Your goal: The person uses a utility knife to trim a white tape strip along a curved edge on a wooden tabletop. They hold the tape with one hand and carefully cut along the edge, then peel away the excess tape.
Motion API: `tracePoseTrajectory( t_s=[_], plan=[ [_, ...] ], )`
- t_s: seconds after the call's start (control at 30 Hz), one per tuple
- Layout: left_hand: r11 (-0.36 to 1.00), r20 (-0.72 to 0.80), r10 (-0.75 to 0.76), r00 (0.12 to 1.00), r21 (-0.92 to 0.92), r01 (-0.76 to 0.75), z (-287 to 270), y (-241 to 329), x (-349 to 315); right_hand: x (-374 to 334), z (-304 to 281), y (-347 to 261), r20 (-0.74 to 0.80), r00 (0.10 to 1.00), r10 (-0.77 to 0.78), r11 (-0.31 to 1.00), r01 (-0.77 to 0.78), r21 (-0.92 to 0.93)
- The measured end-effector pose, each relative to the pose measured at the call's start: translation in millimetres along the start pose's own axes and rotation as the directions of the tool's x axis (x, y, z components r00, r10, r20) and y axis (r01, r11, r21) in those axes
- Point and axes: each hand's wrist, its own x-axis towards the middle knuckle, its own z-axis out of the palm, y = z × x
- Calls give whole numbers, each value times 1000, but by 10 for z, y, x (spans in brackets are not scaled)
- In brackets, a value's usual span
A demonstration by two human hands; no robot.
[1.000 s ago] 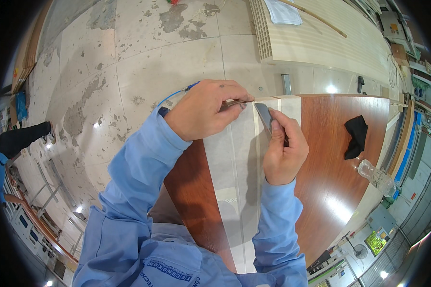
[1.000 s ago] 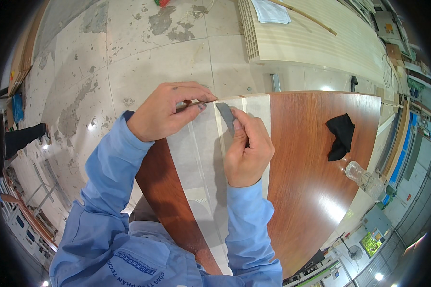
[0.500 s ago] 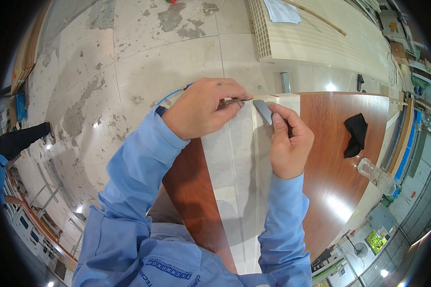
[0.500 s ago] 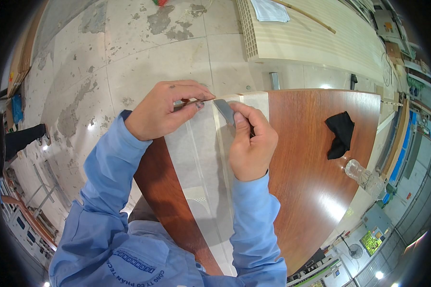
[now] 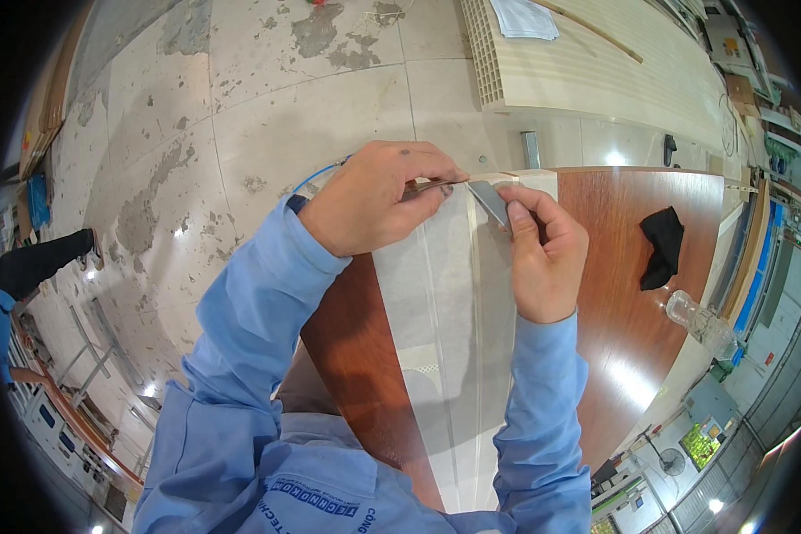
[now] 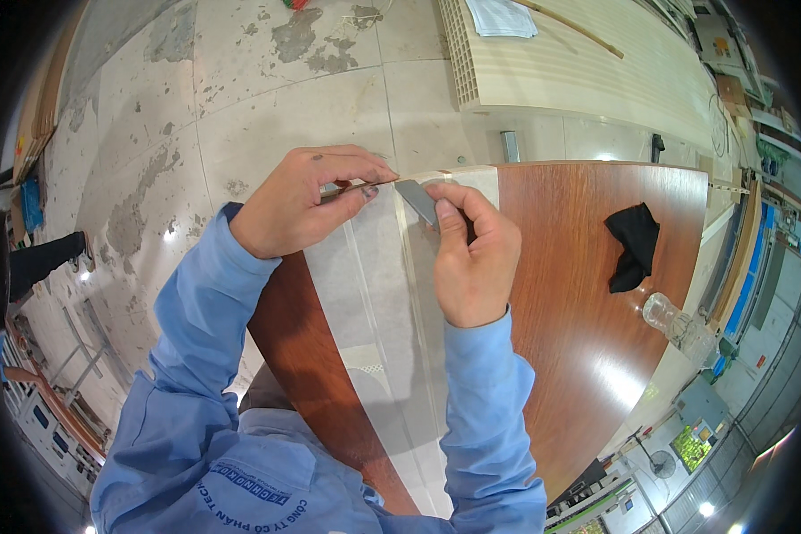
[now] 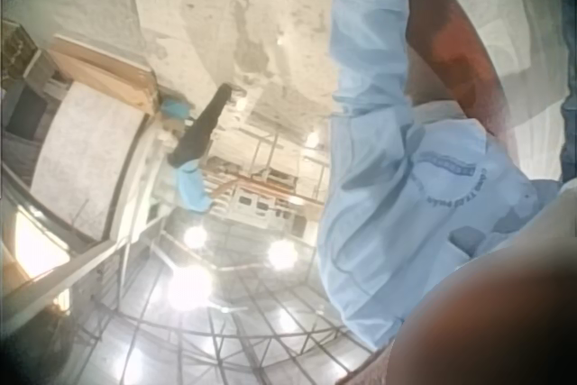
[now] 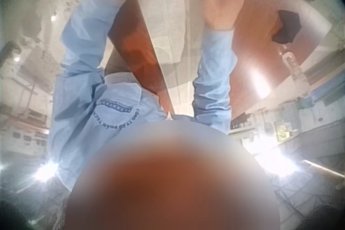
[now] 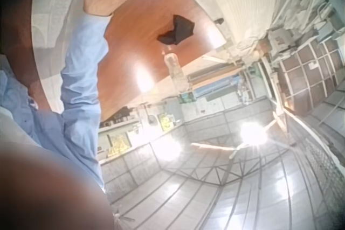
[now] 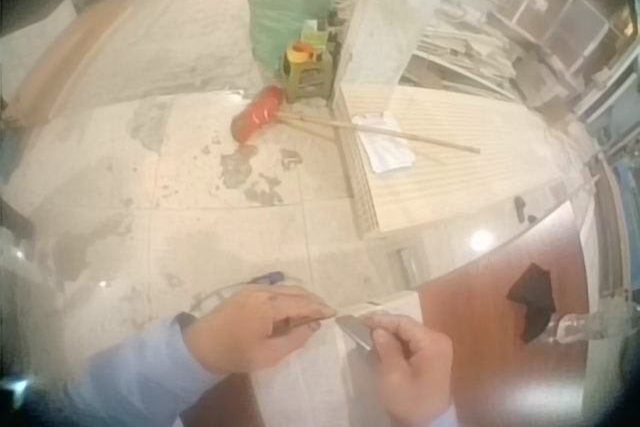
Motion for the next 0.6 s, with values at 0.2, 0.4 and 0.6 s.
tracePoseTrajectory(
  t_s=[0.2, 0.4, 0.6],
  plan=[
    [999, -8, -22, 1000, -32, 22, 9, -1, 3, -39, 93, 60, -72, 984, -166, 986, 163, -42],
    [998, 4, -51, 999, -38, 51, -1, -5, 3, -14, 67, 3, -25, 999, -41, 999, 41, -13],
    [995, -3, -69, 998, -76, 68, -11, -19, 26, 29, 17, 14, 26, 999, 33, 995, -35, 95]
  ],
)
